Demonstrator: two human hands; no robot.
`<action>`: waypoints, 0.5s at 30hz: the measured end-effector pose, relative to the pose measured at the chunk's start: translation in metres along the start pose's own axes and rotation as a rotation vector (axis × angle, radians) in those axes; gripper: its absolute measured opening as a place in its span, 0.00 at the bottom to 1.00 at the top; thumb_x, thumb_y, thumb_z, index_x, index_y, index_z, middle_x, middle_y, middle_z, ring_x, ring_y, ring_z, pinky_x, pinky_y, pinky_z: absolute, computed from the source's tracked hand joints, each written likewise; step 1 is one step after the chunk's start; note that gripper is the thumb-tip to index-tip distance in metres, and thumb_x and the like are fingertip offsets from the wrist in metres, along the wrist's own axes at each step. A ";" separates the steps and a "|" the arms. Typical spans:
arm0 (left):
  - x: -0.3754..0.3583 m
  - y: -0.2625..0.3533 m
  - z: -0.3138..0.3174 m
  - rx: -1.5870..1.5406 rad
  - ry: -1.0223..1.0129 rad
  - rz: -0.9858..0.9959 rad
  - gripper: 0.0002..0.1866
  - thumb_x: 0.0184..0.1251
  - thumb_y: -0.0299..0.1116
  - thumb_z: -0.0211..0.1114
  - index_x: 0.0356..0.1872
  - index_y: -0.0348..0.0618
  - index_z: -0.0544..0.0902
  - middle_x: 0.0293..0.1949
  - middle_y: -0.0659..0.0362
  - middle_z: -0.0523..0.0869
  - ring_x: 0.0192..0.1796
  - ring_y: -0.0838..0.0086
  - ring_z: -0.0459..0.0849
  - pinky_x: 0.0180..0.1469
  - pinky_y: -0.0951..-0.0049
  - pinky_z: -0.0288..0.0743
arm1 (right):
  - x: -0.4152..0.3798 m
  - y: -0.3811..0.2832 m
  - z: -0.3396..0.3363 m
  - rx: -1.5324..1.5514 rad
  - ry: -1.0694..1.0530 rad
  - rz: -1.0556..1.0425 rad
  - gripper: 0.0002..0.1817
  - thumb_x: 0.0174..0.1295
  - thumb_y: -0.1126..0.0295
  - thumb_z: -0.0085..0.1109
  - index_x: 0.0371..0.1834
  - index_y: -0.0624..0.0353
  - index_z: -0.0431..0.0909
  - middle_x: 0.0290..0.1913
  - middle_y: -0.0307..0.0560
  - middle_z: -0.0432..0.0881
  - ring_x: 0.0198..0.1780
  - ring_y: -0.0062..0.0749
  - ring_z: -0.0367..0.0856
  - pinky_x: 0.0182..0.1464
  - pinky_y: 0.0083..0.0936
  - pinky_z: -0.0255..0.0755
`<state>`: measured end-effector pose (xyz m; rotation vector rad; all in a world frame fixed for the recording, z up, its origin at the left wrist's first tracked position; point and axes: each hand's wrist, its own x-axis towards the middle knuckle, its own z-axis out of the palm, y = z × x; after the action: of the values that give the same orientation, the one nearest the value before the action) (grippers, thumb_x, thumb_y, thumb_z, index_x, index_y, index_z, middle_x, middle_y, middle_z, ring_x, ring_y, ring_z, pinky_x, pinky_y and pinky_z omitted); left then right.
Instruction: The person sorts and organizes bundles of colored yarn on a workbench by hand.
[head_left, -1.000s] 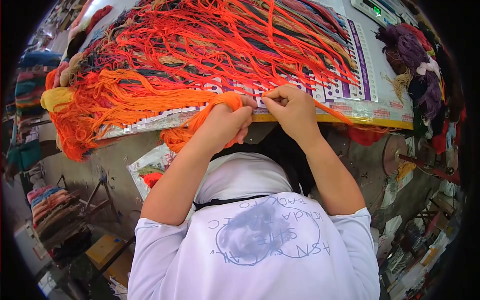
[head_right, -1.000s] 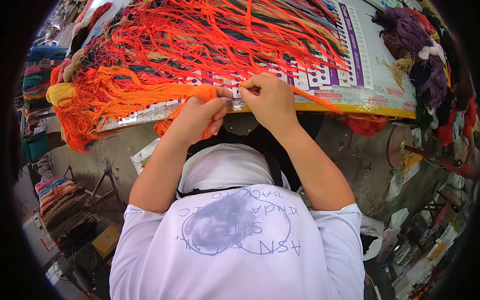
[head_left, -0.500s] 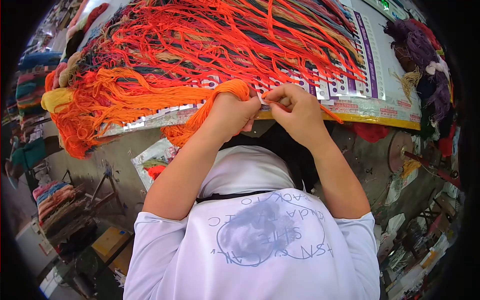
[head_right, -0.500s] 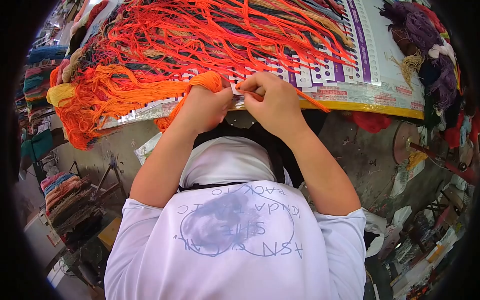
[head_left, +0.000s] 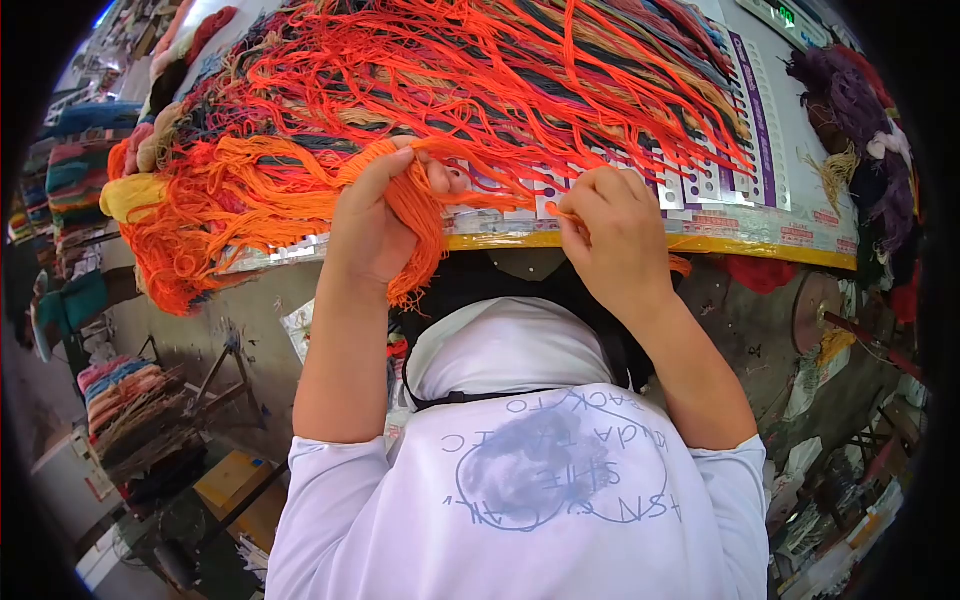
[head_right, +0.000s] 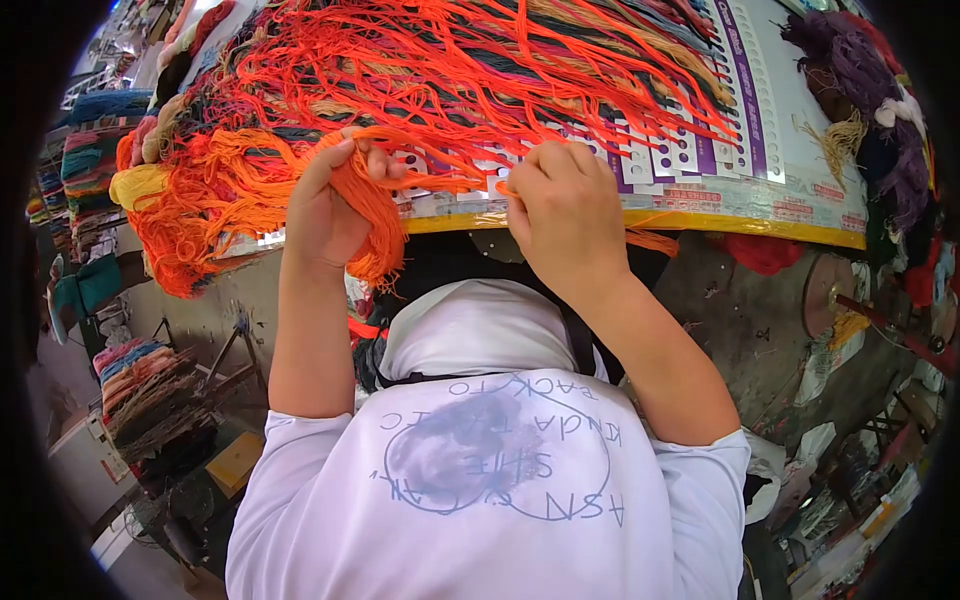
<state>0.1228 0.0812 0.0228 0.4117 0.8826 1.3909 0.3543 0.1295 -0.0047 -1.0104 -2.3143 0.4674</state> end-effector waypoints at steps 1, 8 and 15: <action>0.000 -0.003 0.001 -0.005 -0.006 -0.002 0.08 0.68 0.29 0.48 0.42 0.38 0.73 0.32 0.51 0.82 0.41 0.62 0.82 0.48 0.59 0.75 | 0.000 0.002 -0.001 0.069 0.009 -0.015 0.04 0.54 0.75 0.56 0.29 0.59 0.71 0.29 0.46 0.74 0.31 0.39 0.76 0.29 0.32 0.69; 0.018 -0.043 0.039 0.338 -0.231 -0.135 0.11 0.54 0.14 0.53 0.37 0.39 0.70 0.39 0.54 0.77 0.27 0.74 0.81 0.32 0.76 0.79 | 0.016 0.003 -0.015 0.971 -0.144 0.391 0.16 0.56 0.80 0.49 0.48 0.64 0.64 0.24 0.41 0.72 0.28 0.19 0.70 0.34 0.20 0.66; 0.024 -0.042 0.023 0.659 -0.121 0.147 0.09 0.58 0.23 0.61 0.28 0.45 0.68 0.24 0.66 0.72 0.25 0.82 0.72 0.26 0.79 0.68 | 0.012 0.030 -0.006 0.774 -0.385 0.444 0.15 0.56 0.82 0.48 0.48 0.63 0.67 0.31 0.35 0.72 0.29 0.12 0.67 0.32 0.12 0.62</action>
<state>0.1671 0.1022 -0.0001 1.0675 1.2202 1.1637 0.3681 0.1586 -0.0119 -1.0679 -1.8828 1.7010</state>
